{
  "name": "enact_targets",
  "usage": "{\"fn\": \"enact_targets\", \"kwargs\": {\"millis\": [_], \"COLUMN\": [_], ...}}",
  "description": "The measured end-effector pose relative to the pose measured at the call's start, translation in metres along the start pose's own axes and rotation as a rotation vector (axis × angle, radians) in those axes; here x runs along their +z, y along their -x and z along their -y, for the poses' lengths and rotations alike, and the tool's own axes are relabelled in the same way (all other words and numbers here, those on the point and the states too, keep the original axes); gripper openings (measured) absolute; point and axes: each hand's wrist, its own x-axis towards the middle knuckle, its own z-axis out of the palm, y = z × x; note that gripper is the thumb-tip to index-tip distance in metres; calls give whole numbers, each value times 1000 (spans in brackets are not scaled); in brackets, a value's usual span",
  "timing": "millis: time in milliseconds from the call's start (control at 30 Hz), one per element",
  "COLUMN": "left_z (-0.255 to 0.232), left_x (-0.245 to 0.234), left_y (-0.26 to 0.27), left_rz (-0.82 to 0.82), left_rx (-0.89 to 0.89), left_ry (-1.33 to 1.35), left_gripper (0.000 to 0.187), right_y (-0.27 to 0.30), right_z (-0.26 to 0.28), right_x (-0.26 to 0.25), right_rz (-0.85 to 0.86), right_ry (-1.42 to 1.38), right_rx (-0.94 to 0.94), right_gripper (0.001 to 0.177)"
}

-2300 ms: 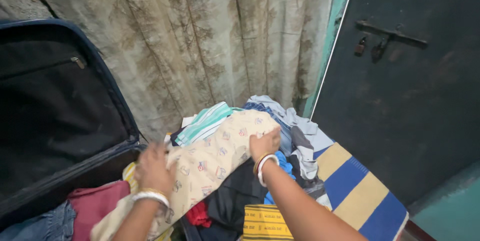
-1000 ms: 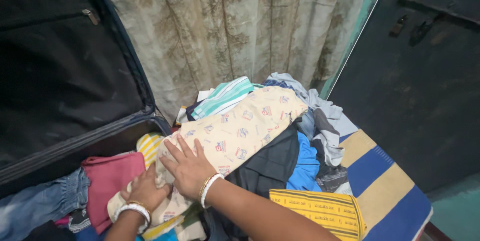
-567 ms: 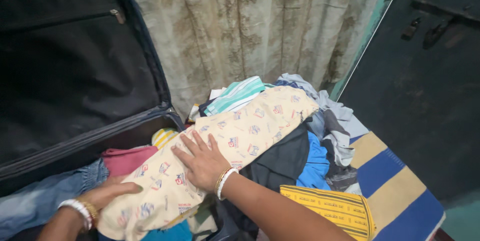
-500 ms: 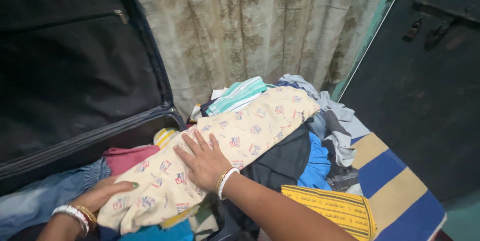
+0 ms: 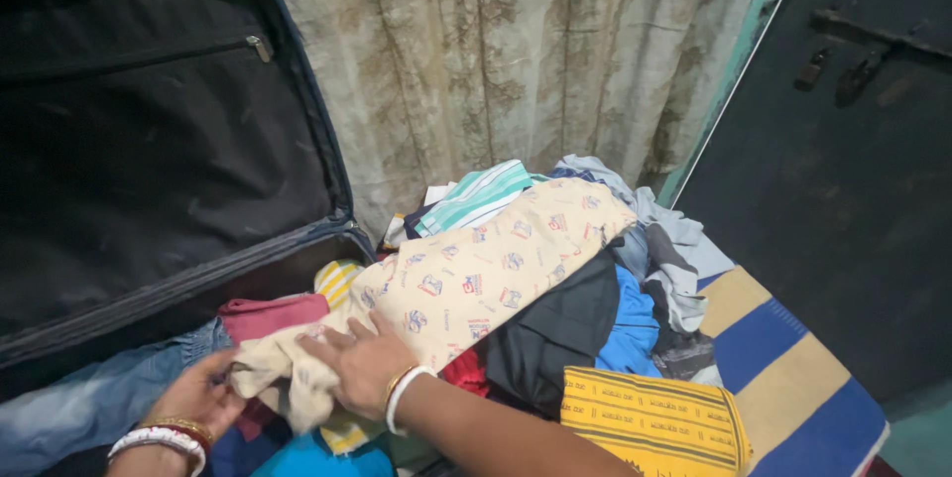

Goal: The person packs a suitcase by folding and arranging various items of clothing, including shirts, shorts, and small trousers, and placing them into the compartments of the open bag.

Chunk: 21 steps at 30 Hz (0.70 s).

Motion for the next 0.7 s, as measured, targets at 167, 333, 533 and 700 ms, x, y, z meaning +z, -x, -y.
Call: {"fn": "enact_targets", "kwargs": {"millis": [167,333,533,700], "left_z": [7,32,44,76], "left_x": [62,72,85,181], "left_y": [103,99,61,59], "left_rz": [-158,111,-751,-256], "left_rx": [-257,-126,569,1493], "left_ry": [-148,40,-1136,-1219], "left_gripper": [99,94,58,58], "right_y": [-19,-1,-1,28], "right_z": [-19,-2,-40,-99], "right_x": [24,33,-12,-21], "right_rz": [-72,-371,-186,-229], "right_ry": [-311,-142,-154,-31], "right_rx": [203,-282,73,222], "right_gripper": [45,54,51,65]}}
